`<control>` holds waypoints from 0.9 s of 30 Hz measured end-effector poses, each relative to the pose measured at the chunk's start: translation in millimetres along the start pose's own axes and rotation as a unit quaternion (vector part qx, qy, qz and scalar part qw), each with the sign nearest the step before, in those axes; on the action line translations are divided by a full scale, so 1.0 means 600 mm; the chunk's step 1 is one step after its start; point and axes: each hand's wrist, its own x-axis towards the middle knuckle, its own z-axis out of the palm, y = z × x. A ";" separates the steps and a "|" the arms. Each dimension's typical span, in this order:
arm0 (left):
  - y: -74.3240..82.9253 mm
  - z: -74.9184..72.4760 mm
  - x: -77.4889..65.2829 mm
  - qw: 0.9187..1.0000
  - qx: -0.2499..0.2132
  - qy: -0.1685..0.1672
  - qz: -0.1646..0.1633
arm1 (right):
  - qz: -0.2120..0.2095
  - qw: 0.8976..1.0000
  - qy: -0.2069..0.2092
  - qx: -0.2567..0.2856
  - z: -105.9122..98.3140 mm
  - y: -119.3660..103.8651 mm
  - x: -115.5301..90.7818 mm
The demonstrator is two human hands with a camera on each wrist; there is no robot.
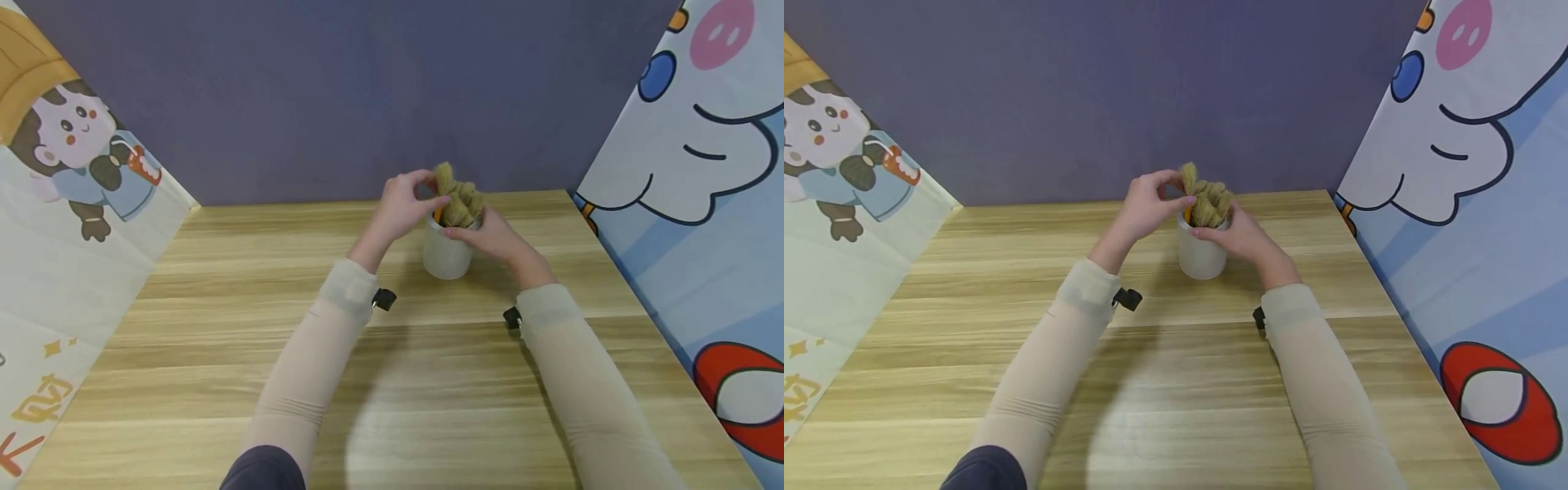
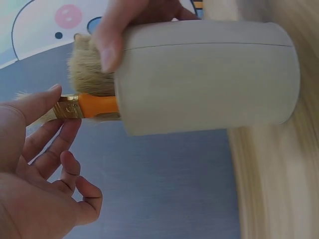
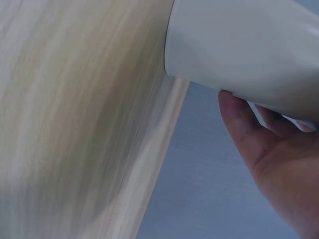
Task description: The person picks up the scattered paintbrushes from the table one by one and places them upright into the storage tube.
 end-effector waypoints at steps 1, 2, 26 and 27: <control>-0.003 0.003 -0.001 1.000 0.000 -0.002 -0.002 | 0.000 1.000 0.000 0.001 0.000 0.000 0.000; -0.005 0.005 -0.001 1.000 0.000 -0.004 -0.003 | 0.002 1.000 -0.001 0.001 0.000 0.000 0.000; -0.014 0.018 -0.010 0.996 0.070 0.015 0.052 | -0.007 1.000 -0.002 0.006 -0.002 -0.001 0.004; -0.016 0.021 -0.011 0.996 0.078 0.014 0.052 | -0.003 1.000 -0.003 0.006 -0.001 0.000 0.003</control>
